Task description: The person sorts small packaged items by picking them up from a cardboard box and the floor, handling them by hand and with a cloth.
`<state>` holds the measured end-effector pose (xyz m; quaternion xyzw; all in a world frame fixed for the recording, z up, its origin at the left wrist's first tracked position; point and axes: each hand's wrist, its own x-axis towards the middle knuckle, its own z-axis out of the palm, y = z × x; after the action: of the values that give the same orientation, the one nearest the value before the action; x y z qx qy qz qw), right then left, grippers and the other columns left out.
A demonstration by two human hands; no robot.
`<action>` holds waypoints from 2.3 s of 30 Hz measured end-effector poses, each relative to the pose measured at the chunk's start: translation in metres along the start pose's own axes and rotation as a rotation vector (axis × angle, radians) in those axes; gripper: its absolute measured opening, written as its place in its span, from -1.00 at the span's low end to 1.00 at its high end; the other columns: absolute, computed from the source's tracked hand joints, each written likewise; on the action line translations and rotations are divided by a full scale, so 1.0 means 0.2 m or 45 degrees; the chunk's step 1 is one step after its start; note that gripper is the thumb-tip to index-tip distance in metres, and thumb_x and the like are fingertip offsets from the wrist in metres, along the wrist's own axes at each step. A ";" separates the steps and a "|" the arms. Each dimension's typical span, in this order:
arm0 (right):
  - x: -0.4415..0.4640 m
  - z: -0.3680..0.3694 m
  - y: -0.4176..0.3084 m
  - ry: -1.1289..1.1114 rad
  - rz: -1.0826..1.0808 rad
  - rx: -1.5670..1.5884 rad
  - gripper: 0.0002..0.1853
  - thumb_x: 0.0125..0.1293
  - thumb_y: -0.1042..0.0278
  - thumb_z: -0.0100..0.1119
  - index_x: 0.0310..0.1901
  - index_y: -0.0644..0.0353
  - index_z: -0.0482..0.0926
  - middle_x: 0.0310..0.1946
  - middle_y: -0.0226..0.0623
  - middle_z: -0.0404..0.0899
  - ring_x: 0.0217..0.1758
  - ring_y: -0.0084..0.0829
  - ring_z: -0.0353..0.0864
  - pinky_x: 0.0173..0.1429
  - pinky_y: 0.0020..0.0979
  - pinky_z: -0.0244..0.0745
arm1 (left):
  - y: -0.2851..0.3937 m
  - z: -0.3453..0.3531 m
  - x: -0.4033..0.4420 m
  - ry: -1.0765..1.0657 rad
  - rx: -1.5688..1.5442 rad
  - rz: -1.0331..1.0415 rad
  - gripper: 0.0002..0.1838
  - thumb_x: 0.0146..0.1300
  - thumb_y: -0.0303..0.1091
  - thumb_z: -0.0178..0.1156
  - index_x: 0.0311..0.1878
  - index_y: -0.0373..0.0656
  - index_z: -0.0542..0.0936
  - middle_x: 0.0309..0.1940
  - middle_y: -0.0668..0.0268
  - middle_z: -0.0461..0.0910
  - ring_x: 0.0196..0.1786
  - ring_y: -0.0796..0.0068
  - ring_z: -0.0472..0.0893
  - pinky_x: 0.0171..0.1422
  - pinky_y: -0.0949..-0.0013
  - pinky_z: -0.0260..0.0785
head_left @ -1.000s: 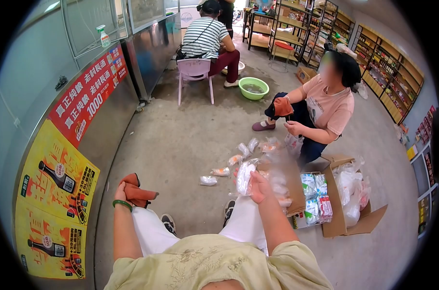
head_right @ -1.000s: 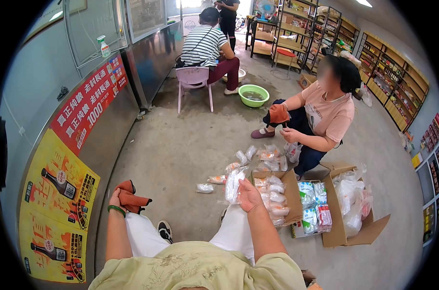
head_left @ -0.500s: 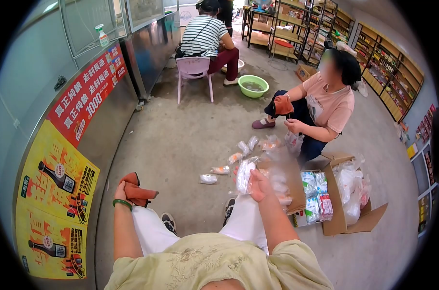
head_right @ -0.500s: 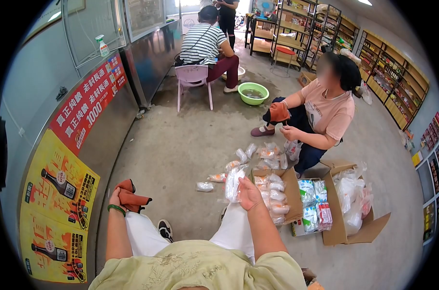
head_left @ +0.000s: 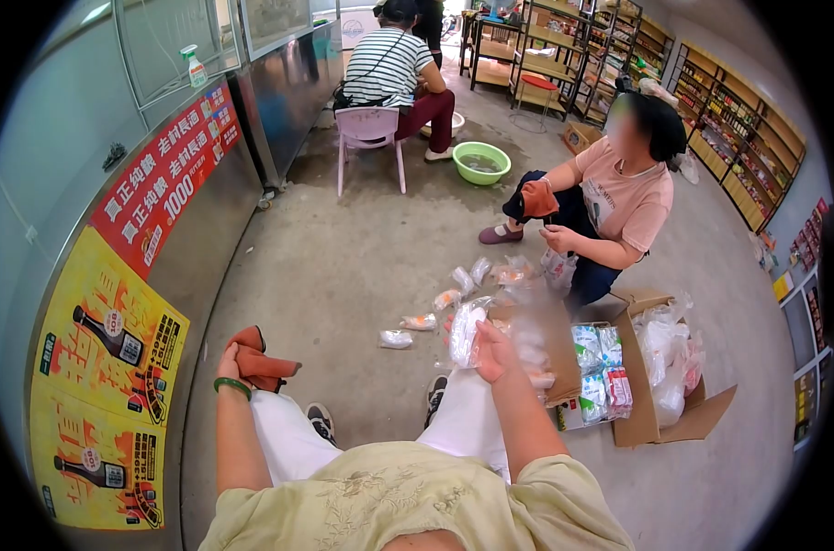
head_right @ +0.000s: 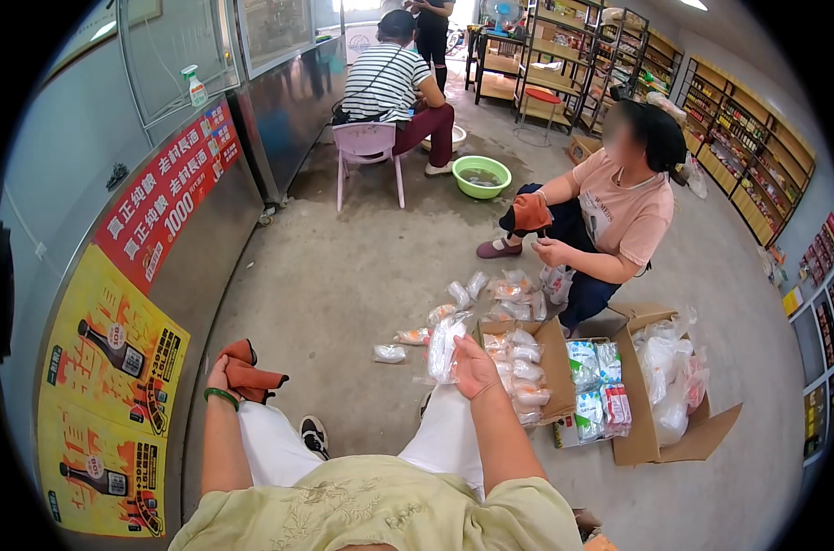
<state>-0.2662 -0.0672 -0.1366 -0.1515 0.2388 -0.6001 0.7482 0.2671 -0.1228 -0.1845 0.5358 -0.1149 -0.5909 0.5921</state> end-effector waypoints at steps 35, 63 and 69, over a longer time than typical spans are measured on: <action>0.11 0.43 0.43 -0.150 0.323 -0.023 -0.53 0.50 -0.05 -0.21 0.15 0.14 0.45 0.01 -0.28 0.58 0.04 -0.32 0.59 0.16 -0.24 0.51 | -0.10 0.96 -0.95 -0.751 0.165 0.327 -0.68 0.43 -0.34 0.05 0.17 -0.23 0.46 -0.11 0.29 0.59 -0.07 0.46 0.60 0.04 0.41 0.48; -0.06 0.74 0.46 -0.068 0.250 -0.246 -0.58 0.35 0.15 0.15 0.18 -0.01 0.30 0.07 -0.28 0.50 0.16 -0.21 0.48 0.18 0.02 0.42 | 0.04 0.94 -0.85 -0.741 0.634 0.697 -0.64 0.37 -0.32 0.04 0.19 -0.21 0.50 0.00 0.19 0.57 0.02 0.33 0.58 0.13 0.37 0.43; -0.09 0.85 0.40 0.114 0.028 -0.275 -0.58 0.41 0.10 -0.18 0.13 0.17 0.44 0.07 -0.31 0.52 0.15 -0.32 0.48 0.26 -0.22 0.36 | -0.21 1.00 -1.09 -0.925 1.281 1.250 -0.55 0.22 -0.41 0.05 0.22 0.03 0.49 0.28 0.15 0.37 0.13 0.01 0.49 0.18 0.16 0.40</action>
<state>-0.1118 -0.0418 -0.0323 -0.2017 0.3369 -0.5688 0.7227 0.0288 -0.0322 -0.0285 0.4009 -0.7777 -0.2772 0.3971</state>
